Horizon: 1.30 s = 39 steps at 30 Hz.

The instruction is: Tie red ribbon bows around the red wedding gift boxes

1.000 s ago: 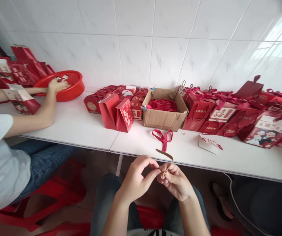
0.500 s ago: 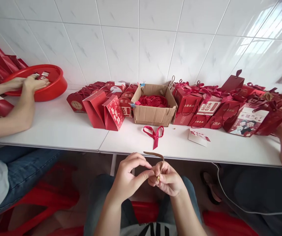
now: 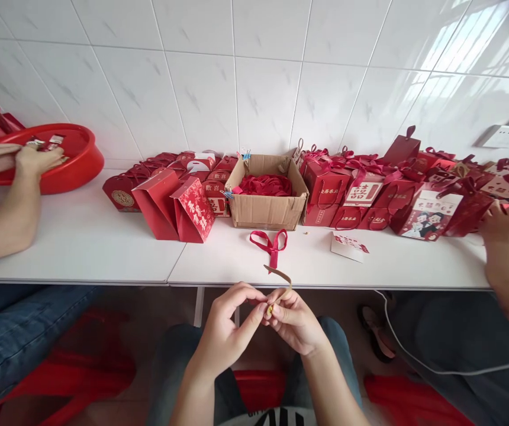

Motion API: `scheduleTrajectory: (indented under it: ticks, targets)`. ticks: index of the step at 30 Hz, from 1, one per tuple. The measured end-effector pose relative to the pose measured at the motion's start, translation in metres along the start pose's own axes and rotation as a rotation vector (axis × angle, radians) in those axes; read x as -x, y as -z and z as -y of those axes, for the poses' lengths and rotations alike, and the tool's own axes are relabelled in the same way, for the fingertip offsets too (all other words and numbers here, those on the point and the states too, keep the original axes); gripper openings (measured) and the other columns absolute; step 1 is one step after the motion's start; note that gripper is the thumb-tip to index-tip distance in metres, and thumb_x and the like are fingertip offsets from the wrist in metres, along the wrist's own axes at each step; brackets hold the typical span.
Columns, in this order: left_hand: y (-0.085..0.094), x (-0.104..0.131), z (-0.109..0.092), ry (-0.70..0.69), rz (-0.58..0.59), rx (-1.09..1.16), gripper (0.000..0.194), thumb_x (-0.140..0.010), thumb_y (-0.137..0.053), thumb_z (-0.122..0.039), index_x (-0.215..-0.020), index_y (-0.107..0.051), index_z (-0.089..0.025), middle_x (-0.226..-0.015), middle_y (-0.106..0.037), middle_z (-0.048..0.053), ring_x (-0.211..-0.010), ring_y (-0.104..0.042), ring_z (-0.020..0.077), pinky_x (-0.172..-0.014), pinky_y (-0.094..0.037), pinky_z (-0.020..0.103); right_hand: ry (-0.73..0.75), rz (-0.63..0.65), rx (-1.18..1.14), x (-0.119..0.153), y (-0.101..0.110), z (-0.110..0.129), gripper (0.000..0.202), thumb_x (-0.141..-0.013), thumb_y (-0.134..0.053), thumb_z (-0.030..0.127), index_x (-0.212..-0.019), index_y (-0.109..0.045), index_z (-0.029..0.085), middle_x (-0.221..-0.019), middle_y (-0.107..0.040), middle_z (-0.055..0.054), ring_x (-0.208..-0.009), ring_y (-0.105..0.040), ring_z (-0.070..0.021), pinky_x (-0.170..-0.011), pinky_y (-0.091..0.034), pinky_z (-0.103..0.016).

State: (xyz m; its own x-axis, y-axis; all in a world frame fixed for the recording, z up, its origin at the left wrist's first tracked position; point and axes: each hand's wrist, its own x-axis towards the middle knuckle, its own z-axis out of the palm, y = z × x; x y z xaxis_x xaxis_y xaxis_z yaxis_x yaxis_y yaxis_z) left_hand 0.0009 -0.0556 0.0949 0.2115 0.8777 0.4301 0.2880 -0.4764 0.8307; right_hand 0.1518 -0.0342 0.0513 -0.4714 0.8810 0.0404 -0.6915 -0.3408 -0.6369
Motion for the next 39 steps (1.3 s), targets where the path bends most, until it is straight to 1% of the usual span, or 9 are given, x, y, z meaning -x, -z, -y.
scheduleTrajectory:
  ticks: [8,20,29,31,32,35,36,38,39]
  targets:
    - [0.002,-0.002,0.006,-0.020,0.008,0.032,0.007,-0.087,-0.059,-0.018,-0.081,-0.062,-0.020,-0.079,-0.061,0.001,-0.075,-0.060,0.0141,-0.069,-0.048,0.025,0.031,-0.018,0.020,0.000,0.000,0.000,0.017,-0.063,-0.086,0.024,-0.074,-0.076,0.018,-0.058,-0.069,0.000,-0.048,-0.054,-0.0065,-0.051,-0.044,-0.019]
    - [-0.001,-0.004,0.014,0.000,0.013,0.065,0.005,-0.088,-0.058,-0.019,-0.085,-0.062,-0.021,-0.083,-0.059,0.002,-0.079,-0.059,0.0148,-0.073,-0.048,0.026,0.023,0.003,-0.009,-0.005,0.003,-0.003,0.020,-0.068,-0.084,0.025,-0.079,-0.071,0.015,-0.059,-0.065,0.002,-0.044,-0.043,-0.0039,-0.052,-0.041,-0.020]
    - [-0.001,-0.002,0.011,0.050,0.023,-0.128,0.013,-0.091,-0.052,-0.025,-0.079,-0.055,-0.021,-0.077,-0.058,0.000,-0.075,-0.056,0.0148,-0.071,-0.046,0.026,0.139,-0.137,0.214,-0.002,-0.008,-0.001,0.013,-0.073,-0.079,0.027,-0.075,-0.074,0.015,-0.066,-0.063,-0.001,-0.057,-0.045,-0.0066,-0.055,-0.036,-0.020]
    - [0.015,-0.008,0.019,0.052,-0.101,-0.220,0.009,-0.089,-0.056,-0.029,-0.083,-0.057,-0.022,-0.081,-0.060,0.001,-0.079,-0.058,0.0159,-0.074,-0.046,0.027,0.171,-0.166,0.250,0.001,-0.007,0.002,0.014,-0.074,-0.079,0.029,-0.075,-0.074,0.016,-0.067,-0.063,-0.001,-0.058,-0.045,-0.0073,-0.055,-0.037,-0.020]
    - [0.030,-0.014,0.024,0.056,-0.224,-0.281,0.009,-0.087,-0.058,-0.031,-0.087,-0.057,-0.022,-0.084,-0.061,0.001,-0.082,-0.058,0.0169,-0.077,-0.047,0.028,0.201,-0.199,0.274,0.004,-0.005,0.005,0.015,-0.073,-0.079,0.030,-0.077,-0.074,0.017,-0.068,-0.064,-0.002,-0.058,-0.045,-0.0080,-0.055,-0.037,-0.021]
    - [0.094,-0.045,0.044,0.089,-0.788,-0.489,0.020,-0.084,-0.058,-0.037,-0.096,-0.058,-0.021,-0.099,-0.062,0.007,-0.094,-0.059,0.0217,-0.083,-0.047,0.033,0.355,-0.393,0.415,0.012,0.011,0.023,0.020,-0.070,-0.080,0.035,-0.082,-0.074,0.020,-0.071,-0.066,-0.003,-0.061,-0.050,-0.0112,-0.058,-0.041,-0.024]
    - [0.118,-0.059,0.050,0.110,-0.925,-0.576,0.025,-0.082,-0.060,-0.037,-0.099,-0.057,-0.019,-0.106,-0.061,0.009,-0.098,-0.059,0.0240,-0.086,-0.047,0.036,0.415,-0.473,0.497,0.012,0.018,0.033,0.022,-0.069,-0.080,0.036,-0.084,-0.074,0.020,-0.074,-0.067,-0.004,-0.063,-0.052,-0.0128,-0.060,-0.043,-0.025]
    - [0.161,-0.088,0.057,0.142,-1.009,-0.716,0.042,-0.072,-0.068,-0.037,-0.106,-0.056,-0.016,-0.116,-0.058,0.014,-0.108,-0.055,0.0288,-0.098,-0.042,0.042,0.507,-0.590,0.717,0.005,0.034,0.054,0.025,-0.070,-0.079,0.039,-0.085,-0.073,0.020,-0.081,-0.070,-0.006,-0.070,-0.057,-0.0166,-0.064,-0.045,-0.029]
    - [0.176,-0.102,0.060,0.180,-0.992,-0.742,0.051,-0.068,-0.071,-0.041,-0.108,-0.056,-0.015,-0.119,-0.057,0.016,-0.114,-0.052,0.0315,-0.102,-0.039,0.045,0.538,-0.618,0.850,-0.002,0.043,0.064,0.026,-0.070,-0.077,0.041,-0.085,-0.073,0.020,-0.081,-0.070,-0.007,-0.070,-0.058,-0.0180,-0.064,-0.046,-0.030]
